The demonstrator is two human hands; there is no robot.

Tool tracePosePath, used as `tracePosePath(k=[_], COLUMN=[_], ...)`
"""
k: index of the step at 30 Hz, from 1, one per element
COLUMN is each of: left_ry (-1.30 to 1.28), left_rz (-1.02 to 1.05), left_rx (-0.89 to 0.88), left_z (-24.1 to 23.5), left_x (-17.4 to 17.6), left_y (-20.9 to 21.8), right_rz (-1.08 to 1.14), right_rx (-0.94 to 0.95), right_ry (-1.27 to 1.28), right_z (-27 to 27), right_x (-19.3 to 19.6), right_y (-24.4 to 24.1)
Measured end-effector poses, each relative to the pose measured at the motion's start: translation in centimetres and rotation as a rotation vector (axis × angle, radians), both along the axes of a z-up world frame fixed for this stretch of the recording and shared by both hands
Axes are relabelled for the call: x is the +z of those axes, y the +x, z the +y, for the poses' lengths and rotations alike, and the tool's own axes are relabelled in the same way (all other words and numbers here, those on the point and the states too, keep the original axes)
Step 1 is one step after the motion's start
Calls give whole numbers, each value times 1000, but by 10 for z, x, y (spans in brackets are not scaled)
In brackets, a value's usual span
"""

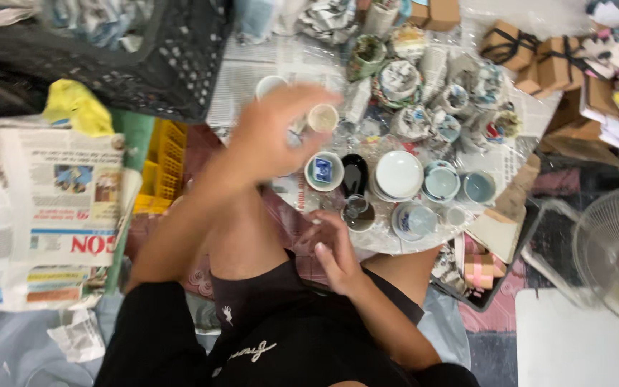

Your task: The person wraps individual ceramic dishes and cups in newspaper sheets. They pick up each item, fold the paper around it, and place the wrapped bundle on the table. The process is repeated for multiple items.

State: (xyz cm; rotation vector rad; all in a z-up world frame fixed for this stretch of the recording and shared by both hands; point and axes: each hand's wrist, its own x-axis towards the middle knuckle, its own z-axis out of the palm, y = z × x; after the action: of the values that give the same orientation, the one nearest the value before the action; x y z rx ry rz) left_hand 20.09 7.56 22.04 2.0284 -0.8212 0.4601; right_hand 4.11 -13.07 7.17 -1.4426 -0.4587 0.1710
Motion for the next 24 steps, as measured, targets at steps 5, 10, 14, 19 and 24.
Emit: tracePosePath(k=[5,10,14,19,24], left_ry=[-219,-565,-655,-534,-454], left_rz=[395,401,448,404,412], left_rx=[-250,-177,-183,-160,-255], left_z=[-56,-97,-102,-111,-117], left_x=[-41,-121,-166,-189,-190], left_y=[-4,0,-5,-13,-24], right_rz=[-62,-132,-340,-316,-373], right_rx=[-143,-211,-242,-401,-455], right_ry=[-189,-411,-516,-722,-1001], right_z=[-32,-63,-87,-148,-195], right_x=[17,48,54,38,-12], right_y=[27,57,91,168,234])
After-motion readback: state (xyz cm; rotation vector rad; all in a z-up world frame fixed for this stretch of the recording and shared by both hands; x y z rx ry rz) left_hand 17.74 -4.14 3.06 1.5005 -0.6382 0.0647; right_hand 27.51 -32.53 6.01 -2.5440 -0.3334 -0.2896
